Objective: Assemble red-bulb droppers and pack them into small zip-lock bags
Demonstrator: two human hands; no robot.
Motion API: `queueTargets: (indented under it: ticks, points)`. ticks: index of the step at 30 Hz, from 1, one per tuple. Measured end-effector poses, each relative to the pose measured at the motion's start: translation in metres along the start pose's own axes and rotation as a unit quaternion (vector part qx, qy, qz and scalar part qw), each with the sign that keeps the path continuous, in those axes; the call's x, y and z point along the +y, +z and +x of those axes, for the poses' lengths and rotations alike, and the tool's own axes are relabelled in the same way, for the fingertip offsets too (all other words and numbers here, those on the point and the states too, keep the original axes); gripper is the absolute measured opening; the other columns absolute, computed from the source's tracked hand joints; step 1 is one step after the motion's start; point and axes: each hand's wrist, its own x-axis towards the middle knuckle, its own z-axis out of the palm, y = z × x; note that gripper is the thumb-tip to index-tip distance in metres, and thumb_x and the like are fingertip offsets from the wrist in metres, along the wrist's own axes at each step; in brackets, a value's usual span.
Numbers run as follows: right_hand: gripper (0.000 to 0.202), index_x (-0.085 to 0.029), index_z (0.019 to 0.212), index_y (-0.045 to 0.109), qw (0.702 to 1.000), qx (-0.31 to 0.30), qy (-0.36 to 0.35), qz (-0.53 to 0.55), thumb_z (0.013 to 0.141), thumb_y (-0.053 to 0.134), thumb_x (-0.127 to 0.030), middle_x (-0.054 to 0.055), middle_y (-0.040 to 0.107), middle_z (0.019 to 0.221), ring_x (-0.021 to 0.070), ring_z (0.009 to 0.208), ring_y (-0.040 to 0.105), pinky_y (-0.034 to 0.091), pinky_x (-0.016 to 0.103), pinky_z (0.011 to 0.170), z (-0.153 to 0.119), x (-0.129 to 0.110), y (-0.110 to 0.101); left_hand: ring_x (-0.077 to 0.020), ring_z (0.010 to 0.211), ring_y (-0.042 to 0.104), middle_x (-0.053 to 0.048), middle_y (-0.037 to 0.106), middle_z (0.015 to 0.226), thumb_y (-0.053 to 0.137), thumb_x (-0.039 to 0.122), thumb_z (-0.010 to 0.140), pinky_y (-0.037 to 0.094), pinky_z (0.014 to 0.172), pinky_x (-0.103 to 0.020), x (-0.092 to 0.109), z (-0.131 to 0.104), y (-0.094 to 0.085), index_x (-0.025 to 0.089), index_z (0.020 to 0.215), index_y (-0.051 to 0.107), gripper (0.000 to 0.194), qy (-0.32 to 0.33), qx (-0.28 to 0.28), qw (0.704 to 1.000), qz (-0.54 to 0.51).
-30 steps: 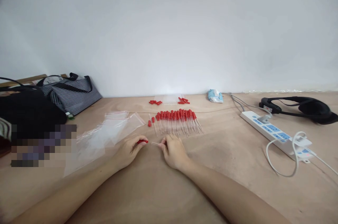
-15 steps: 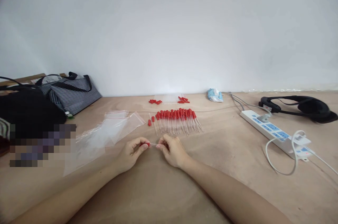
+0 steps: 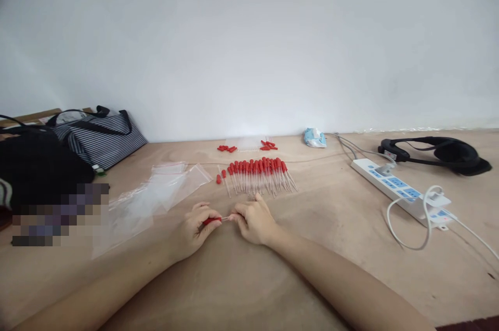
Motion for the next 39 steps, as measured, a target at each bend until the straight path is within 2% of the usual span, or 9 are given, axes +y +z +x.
queueTargets:
  ticks: [4, 9, 12, 17, 20, 23, 27, 34, 39]
  points:
    - [0.023, -0.017, 0.070, 0.059, 0.999, -0.011, 0.017, 0.047, 0.085, 0.041, -0.021, -0.001, 0.061, 0.062, 0.0105, 0.058, 0.049, 0.029, 0.025, 0.070, 0.001, -0.002, 0.008, -0.0118, 0.062, 0.055, 0.001, 0.062, 0.068, 0.040, 0.020, 0.086, 0.035, 0.083, -0.034, 0.002, -0.002, 0.001, 0.018, 0.078, 0.052, 0.015, 0.028, 0.018, 0.999, 0.009]
    - [0.026, -0.016, 0.069, 0.060, 0.997, -0.017, 0.014, 0.073, 0.085, 0.041, -0.021, 0.000, 0.059, 0.059, 0.0106, 0.055, 0.050, 0.034, 0.022, 0.063, 0.004, -0.005, 0.008, -0.0115, 0.062, 0.055, 0.002, 0.062, 0.068, 0.040, 0.021, 0.086, 0.033, 0.084, -0.034, 0.000, 0.001, 0.000, 0.018, 0.078, 0.053, 0.015, 0.038, 0.005, 0.999, 0.022]
    - [0.025, -0.015, 0.078, 0.061, 0.996, -0.024, 0.000, 0.080, 0.086, 0.038, -0.020, 0.003, 0.061, 0.068, 0.0115, 0.062, 0.053, 0.036, 0.021, 0.061, 0.007, -0.004, 0.000, -0.0119, 0.065, 0.057, 0.002, 0.063, 0.070, 0.040, 0.021, 0.087, 0.032, 0.085, -0.035, -0.004, 0.007, -0.005, 0.019, 0.080, 0.053, 0.015, 0.032, 0.007, 0.999, 0.032]
    - [0.019, -0.017, 0.085, 0.062, 0.999, -0.023, -0.040, -0.003, 0.082, 0.043, -0.015, 0.006, 0.063, 0.085, 0.0155, 0.082, 0.054, 0.037, 0.026, 0.075, 0.011, 0.001, -0.007, -0.0178, 0.085, 0.058, -0.003, 0.064, 0.089, 0.048, 0.028, 0.083, 0.035, 0.086, -0.037, -0.011, 0.011, -0.013, 0.020, 0.094, 0.053, 0.015, 0.001, 0.013, 0.999, 0.050]
    - [0.019, -0.016, 0.084, 0.062, 0.999, 0.010, 0.031, -0.017, 0.081, 0.043, -0.015, 0.006, 0.064, 0.083, 0.0159, 0.080, 0.055, 0.038, 0.026, 0.073, 0.019, 0.006, -0.002, -0.0236, 0.100, 0.051, -0.008, 0.057, 0.106, 0.055, 0.032, 0.077, 0.037, 0.086, -0.039, -0.020, 0.009, -0.013, 0.018, 0.111, 0.046, 0.037, -0.075, 0.059, 0.992, 0.081]
    - [0.021, -0.015, 0.088, 0.061, 0.988, 0.058, 0.143, -0.024, 0.081, 0.042, -0.017, 0.007, 0.065, 0.084, 0.0161, 0.077, 0.058, 0.038, 0.025, 0.067, 0.039, 0.010, 0.006, -0.0236, 0.096, 0.052, -0.008, 0.057, 0.101, 0.055, 0.027, 0.076, 0.040, 0.084, -0.039, -0.029, 0.007, -0.010, 0.017, 0.103, 0.049, 0.030, -0.158, 0.072, 0.981, 0.091]
    - [0.023, -0.014, 0.091, 0.060, 0.966, 0.077, 0.232, -0.080, 0.081, 0.039, -0.019, 0.010, 0.066, 0.087, 0.0188, 0.082, 0.060, 0.037, 0.026, 0.067, 0.072, 0.009, 0.016, -0.0227, 0.090, 0.054, -0.006, 0.058, 0.091, 0.057, 0.024, 0.073, 0.043, 0.078, -0.036, -0.033, 0.006, -0.008, 0.018, 0.089, 0.055, 0.018, -0.211, 0.027, 0.973, 0.091]
    - [0.021, -0.011, 0.092, 0.055, 0.946, 0.079, 0.267, -0.164, 0.079, 0.044, -0.023, 0.012, 0.065, 0.084, 0.0232, 0.081, 0.060, 0.032, 0.033, 0.073, 0.099, 0.002, 0.029, -0.0234, 0.089, 0.055, -0.005, 0.063, 0.088, 0.056, 0.024, 0.075, 0.038, 0.078, -0.037, -0.041, 0.027, -0.008, 0.018, 0.087, 0.058, 0.013, -0.235, 0.008, 0.959, 0.156]
    - [0.019, -0.017, 0.087, 0.059, 0.962, 0.087, 0.208, -0.157, 0.078, 0.044, -0.025, 0.007, 0.065, 0.091, 0.0199, 0.087, 0.057, 0.028, 0.033, 0.075, 0.105, 0.001, 0.032, -0.0246, 0.090, 0.054, -0.007, 0.063, 0.091, 0.047, 0.021, 0.082, 0.035, 0.076, -0.037, -0.054, 0.049, -0.004, 0.020, 0.093, 0.062, 0.019, -0.226, 0.000, 0.957, 0.184]
